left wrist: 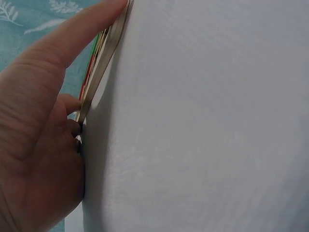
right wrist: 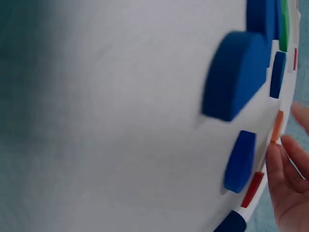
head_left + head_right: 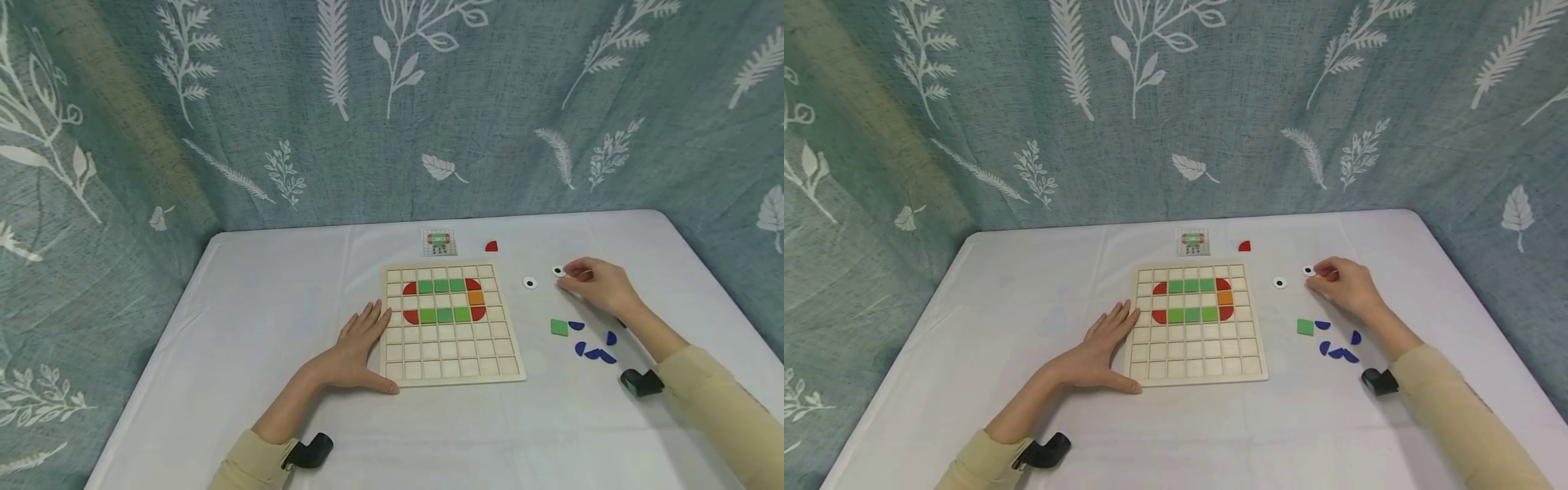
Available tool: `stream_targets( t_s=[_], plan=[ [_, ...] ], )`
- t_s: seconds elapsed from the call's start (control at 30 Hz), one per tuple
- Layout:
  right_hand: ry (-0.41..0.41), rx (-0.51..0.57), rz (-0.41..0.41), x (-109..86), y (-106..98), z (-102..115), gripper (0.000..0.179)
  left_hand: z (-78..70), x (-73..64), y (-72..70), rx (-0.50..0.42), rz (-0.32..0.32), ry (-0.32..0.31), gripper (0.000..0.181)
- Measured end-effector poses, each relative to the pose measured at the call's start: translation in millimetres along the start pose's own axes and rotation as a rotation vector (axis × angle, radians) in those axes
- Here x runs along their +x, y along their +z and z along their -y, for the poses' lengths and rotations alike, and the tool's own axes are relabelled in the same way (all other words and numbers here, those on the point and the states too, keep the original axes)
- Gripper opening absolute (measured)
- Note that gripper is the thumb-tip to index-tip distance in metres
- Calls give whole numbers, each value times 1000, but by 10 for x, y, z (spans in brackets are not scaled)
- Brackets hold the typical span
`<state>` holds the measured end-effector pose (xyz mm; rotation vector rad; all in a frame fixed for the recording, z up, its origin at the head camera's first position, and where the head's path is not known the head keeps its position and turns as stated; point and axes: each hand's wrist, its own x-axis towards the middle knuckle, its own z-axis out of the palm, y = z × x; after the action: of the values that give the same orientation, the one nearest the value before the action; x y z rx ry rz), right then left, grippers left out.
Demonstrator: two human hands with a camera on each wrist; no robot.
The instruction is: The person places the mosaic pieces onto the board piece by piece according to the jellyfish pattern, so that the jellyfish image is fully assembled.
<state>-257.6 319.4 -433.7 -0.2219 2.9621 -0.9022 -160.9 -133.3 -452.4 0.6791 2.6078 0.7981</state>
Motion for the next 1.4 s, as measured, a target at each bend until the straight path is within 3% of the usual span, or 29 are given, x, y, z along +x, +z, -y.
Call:
stream_targets(
  t_s=[0.23, 0.4, 0.63, 0.77, 0.9, 1.17, 1.4],
  plan=[
    [-58, -5, 89, -40, -34, 24, 41, 7, 6, 6, -1, 8, 0, 127],
    [-69, 4, 61, -64, 1, 76, 37, 6, 1, 0, 4, 5, 2, 127],
    [-79, 144, 93, -31, 265, 503, 34, -6, -10, -11, 3, 1, 0, 126],
    [-156, 248, 141, 26, 500, 861, 28, -5, -10, -10, 2, 2, -2, 126],
    [-293, 294, 193, 110, 736, 1195, 17, -5, -3, -10, 1, 8, -2, 126],
    [-579, 210, 245, 280, 1096, 1619, 8, -6, 7, -13, 1, 16, 6, 125],
    [-659, 111, 231, 350, 1218, 1803, 4, 6, -11, -20, 12, 18, 6, 125]
  ],
)
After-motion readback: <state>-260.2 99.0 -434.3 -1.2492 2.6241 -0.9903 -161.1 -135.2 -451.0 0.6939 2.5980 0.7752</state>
